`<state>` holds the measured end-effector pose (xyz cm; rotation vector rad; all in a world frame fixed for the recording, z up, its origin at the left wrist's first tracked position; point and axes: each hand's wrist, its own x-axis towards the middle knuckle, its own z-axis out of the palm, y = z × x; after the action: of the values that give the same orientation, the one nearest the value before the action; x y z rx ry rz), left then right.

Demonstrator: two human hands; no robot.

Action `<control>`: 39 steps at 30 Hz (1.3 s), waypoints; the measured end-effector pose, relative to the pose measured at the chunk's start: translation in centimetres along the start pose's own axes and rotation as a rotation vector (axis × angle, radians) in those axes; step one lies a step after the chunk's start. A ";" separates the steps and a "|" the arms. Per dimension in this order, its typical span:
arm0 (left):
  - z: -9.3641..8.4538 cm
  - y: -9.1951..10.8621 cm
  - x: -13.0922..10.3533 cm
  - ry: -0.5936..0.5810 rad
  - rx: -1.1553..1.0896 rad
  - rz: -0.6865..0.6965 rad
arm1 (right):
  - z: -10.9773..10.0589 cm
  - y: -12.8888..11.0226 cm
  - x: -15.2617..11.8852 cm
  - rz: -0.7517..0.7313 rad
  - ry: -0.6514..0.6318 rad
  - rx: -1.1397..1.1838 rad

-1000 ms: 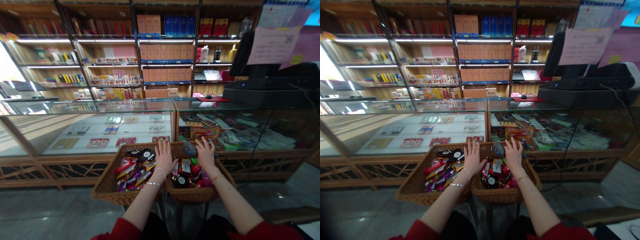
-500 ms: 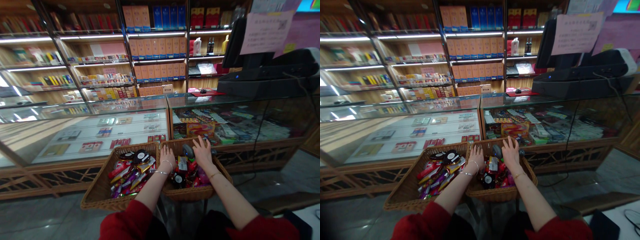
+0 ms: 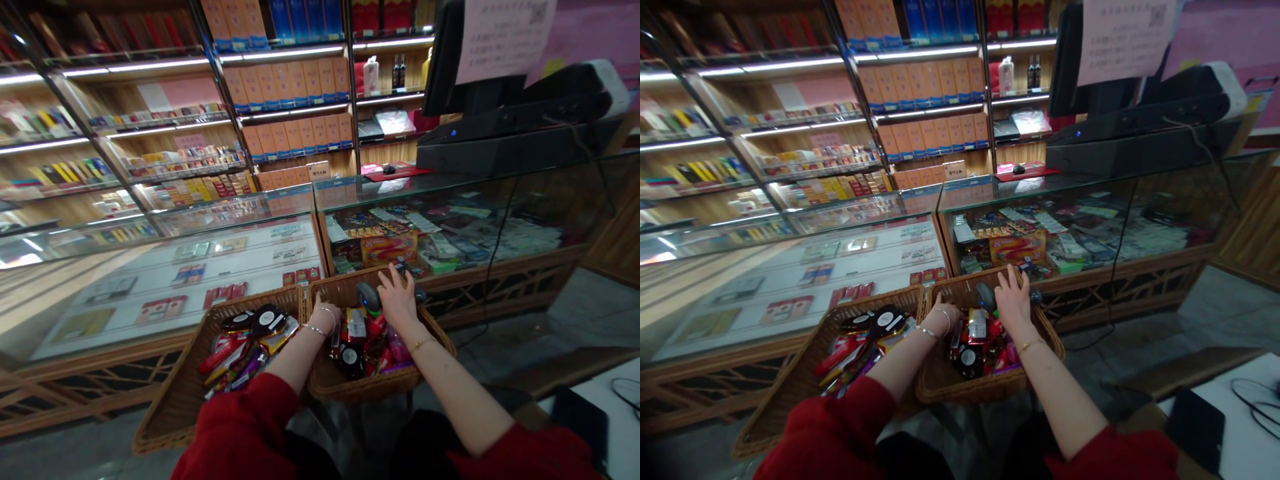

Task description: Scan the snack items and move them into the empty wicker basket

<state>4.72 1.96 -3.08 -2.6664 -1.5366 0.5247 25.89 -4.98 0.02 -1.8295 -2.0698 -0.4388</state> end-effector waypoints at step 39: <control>-3.3 2.4 0.5 -0.094 -0.132 -0.223 | 0.4 0.0 -0.2 0.159 0.134 0.061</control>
<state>7.88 1.62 -0.53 -2.5464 -1.9289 0.5621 25.87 -4.99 -0.46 -1.8576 -1.8150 -0.4378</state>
